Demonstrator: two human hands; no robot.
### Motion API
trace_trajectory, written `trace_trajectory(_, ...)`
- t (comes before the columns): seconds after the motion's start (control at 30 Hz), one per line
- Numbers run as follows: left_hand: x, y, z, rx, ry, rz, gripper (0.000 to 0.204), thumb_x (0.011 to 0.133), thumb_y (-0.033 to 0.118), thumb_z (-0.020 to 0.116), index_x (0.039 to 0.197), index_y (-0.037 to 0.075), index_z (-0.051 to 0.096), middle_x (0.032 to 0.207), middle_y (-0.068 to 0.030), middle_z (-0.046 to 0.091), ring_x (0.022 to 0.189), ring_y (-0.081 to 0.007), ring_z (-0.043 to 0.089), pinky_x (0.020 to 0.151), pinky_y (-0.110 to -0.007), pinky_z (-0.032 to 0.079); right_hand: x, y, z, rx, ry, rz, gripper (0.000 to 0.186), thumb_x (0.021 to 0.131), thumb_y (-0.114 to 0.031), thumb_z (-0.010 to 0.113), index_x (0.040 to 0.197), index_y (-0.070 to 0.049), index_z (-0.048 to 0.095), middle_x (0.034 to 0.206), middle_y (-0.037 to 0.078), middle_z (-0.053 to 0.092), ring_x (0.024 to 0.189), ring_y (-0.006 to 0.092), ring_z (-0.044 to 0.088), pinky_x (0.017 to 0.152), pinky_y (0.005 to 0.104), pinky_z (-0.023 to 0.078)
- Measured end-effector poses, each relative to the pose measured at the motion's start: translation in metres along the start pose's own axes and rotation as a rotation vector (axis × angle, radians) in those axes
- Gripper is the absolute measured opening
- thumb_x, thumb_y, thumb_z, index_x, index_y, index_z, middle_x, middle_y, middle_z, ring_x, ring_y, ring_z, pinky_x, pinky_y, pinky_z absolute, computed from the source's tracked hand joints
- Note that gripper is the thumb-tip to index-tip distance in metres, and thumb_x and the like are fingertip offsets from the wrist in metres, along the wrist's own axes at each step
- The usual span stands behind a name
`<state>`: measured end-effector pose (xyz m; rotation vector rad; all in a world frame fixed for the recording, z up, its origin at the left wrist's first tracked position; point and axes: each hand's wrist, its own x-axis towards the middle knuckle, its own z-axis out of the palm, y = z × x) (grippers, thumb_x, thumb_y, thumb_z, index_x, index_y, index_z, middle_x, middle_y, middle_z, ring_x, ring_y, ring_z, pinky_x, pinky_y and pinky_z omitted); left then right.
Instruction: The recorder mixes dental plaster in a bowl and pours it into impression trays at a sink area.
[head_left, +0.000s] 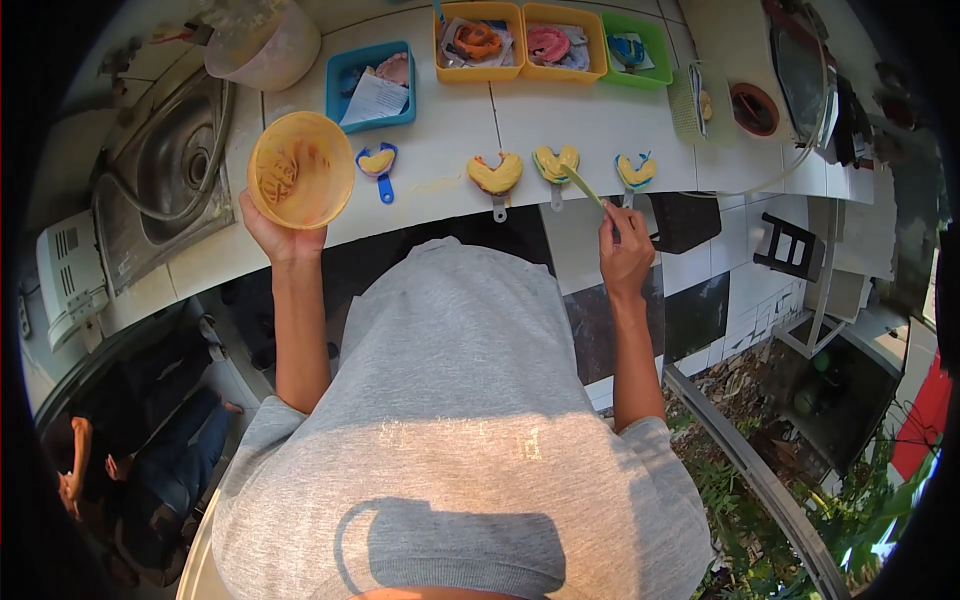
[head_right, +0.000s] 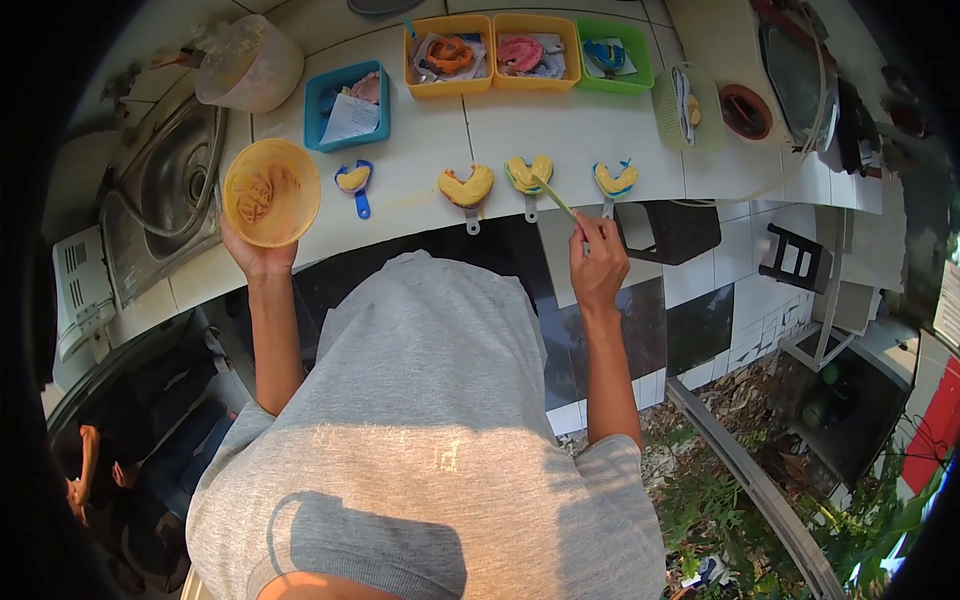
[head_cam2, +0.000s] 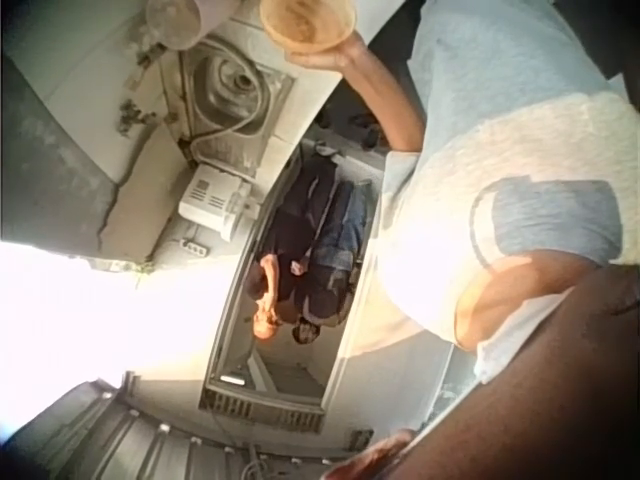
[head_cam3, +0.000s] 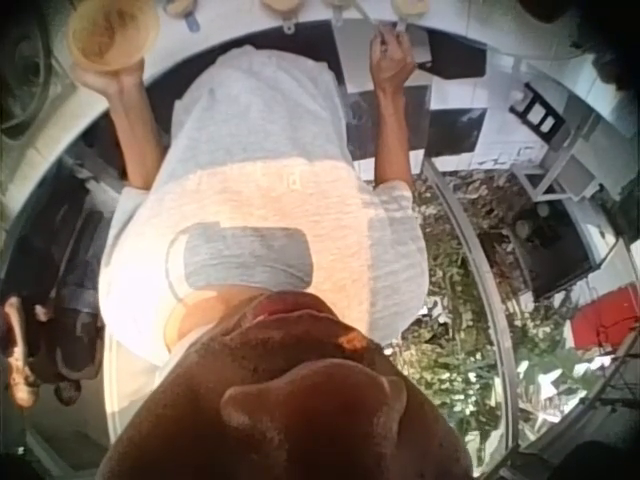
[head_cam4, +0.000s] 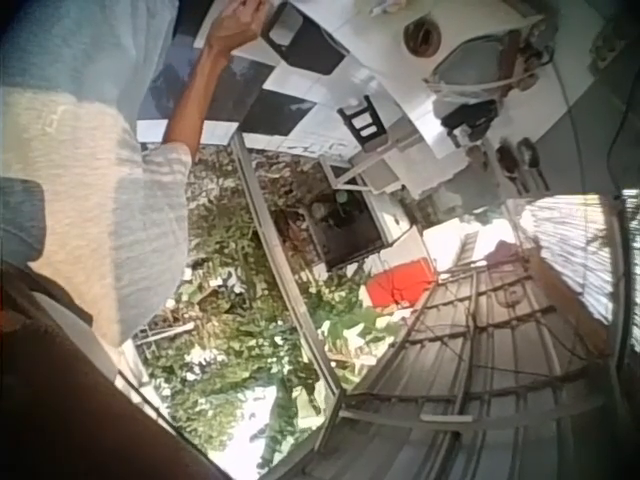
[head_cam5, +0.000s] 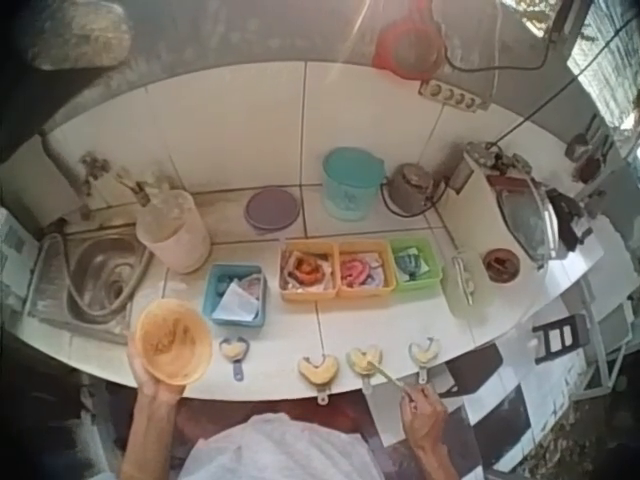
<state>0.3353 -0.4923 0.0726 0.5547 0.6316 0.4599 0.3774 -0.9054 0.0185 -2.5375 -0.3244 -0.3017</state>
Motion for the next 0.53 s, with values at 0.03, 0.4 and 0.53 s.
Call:
trace_trajectory(0.03, 0.000, 0.000, -0.001, -0.007, 0.004, 0.003, 0.048, 0.092, 0.032, 0.039, 0.130, 0.005, 0.051, 0.130, -0.0140, 0.055, 0.120, -0.0315, 0.052, 0.103, -0.048, 0.042, 0.001, 0.000, 0.001, -0.013, 0.011, -0.032, 0.024, 0.081, 0.001, 0.064, 0.103, -0.008, 0.070, 0.084, 0.008, 0.061, 0.069, 0.0221, 0.062, 0.057, 0.0329, 0.049)
trace_trajectory(0.4, -0.006, 0.003, -0.006, -0.010, 0.083, -0.006, 0.052, 0.090, 0.034, 0.033, 0.127, 0.003, 0.053, 0.127, -0.0149, 0.056, 0.118, -0.0314, 0.054, 0.100, -0.048, 0.045, 0.017, -0.003, 0.014, -0.015, -0.052, -0.074, 0.024, 0.083, 0.000, 0.063, 0.104, -0.009, 0.070, 0.087, 0.007, 0.062, 0.065, 0.0177, 0.061, 0.052, 0.0289, 0.049)
trace_trajectory(0.53, -0.011, 0.006, -0.009, -0.006, 0.100, 0.018, 0.054, 0.090, 0.036, 0.033, 0.128, 0.004, 0.052, 0.129, -0.0150, 0.055, 0.119, -0.0323, 0.053, 0.100, -0.048, 0.045, 0.023, -0.004, 0.018, -0.023, -0.042, -0.085, 0.023, 0.084, -0.002, 0.064, 0.105, -0.009, 0.070, 0.086, 0.007, 0.062, 0.065, 0.0179, 0.062, 0.053, 0.0285, 0.050)
